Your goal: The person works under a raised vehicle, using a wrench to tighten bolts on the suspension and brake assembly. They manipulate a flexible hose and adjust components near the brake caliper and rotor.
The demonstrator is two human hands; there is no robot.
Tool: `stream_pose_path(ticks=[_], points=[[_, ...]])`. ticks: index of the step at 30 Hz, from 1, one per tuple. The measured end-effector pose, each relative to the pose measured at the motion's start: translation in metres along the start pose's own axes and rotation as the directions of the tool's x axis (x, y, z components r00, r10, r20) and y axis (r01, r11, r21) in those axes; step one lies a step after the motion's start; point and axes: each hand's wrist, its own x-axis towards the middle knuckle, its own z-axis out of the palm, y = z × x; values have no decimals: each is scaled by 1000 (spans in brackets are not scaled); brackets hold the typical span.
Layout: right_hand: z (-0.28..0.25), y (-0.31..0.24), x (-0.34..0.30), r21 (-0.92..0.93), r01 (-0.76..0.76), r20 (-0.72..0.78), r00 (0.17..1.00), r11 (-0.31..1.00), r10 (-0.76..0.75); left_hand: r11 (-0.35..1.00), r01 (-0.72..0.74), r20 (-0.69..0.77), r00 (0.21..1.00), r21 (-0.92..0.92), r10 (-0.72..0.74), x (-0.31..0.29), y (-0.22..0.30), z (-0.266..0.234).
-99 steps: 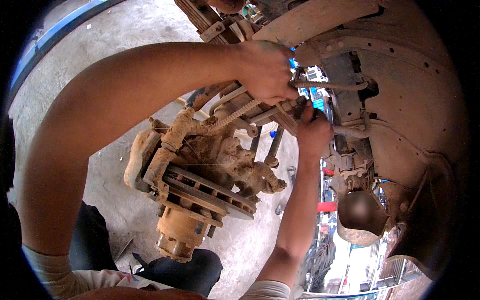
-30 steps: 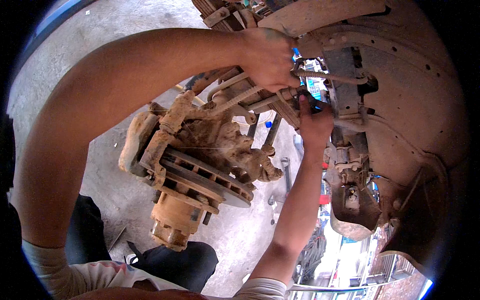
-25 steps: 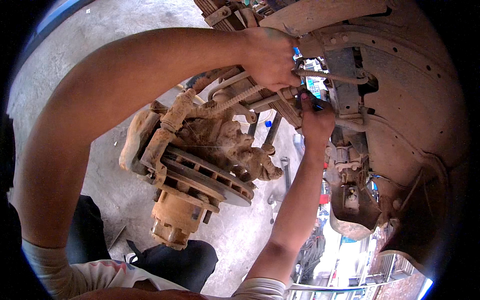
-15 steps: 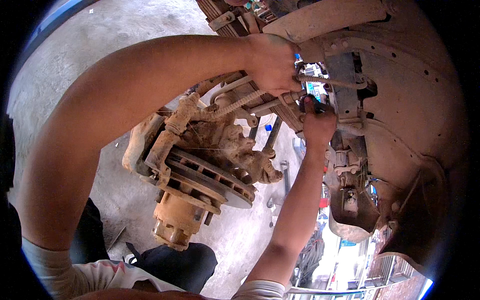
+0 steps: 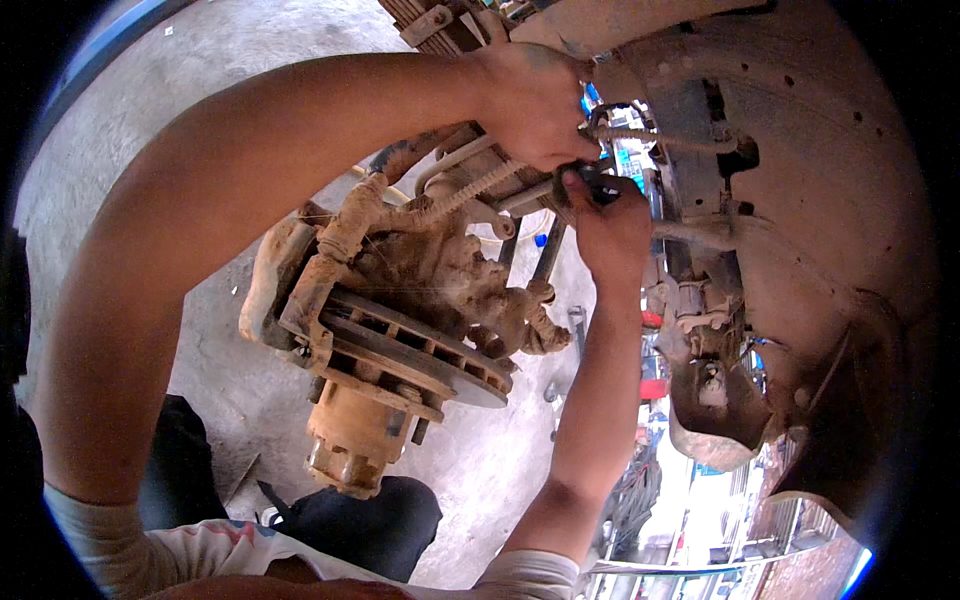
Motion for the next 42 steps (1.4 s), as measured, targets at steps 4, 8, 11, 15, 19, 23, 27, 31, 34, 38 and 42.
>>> stream_pose_path(ticks=[4,8,11,15,19,23,27,31,34,38,42], points=[[-23,21,8,76,-145,-101,983,987,152,998,-3,40,999,-58,5,8,5,-5],[-18,28,10,-27,-96,-152,984,995,91,997,2,67,998,-71,3,8,2,-4],[-13,19,4,-107,-130,-129,985,986,116,992,41,92,995,-117,-31,9,5,-2],[-28,36,1,-98,-129,-126,985,987,116,990,71,174,983,-124,-49,15,9,-14],[-4,37,12,-206,-146,-111,986,968,125,997,45,86,996,-69,-39,8,2,8],[-11,16,-12,-209,-150,-131,984,966,124,994,68,90,994,-82,-61,10,5,7],[-19,36,1,-158,-203,-125,975,966,184,992,31,56,998,123,-38,7,8,-8],[-4,18,-4,-239,-224,-187,965,945,181,999,-1,294,956,43,-12,21,8,-28],[-4,21,-12,-171,-129,-107,988,977,112,992,-58,-38,997,114,62,11,0,-13],[-22,42,6,-100,-245,-83,968,964,237,991,-72,-58,995,115,79,12,-1,-4],[-6,34,1,-211,-162,-154,979,964,131,997,-20,12,1000,72,19,13,8,-3]])
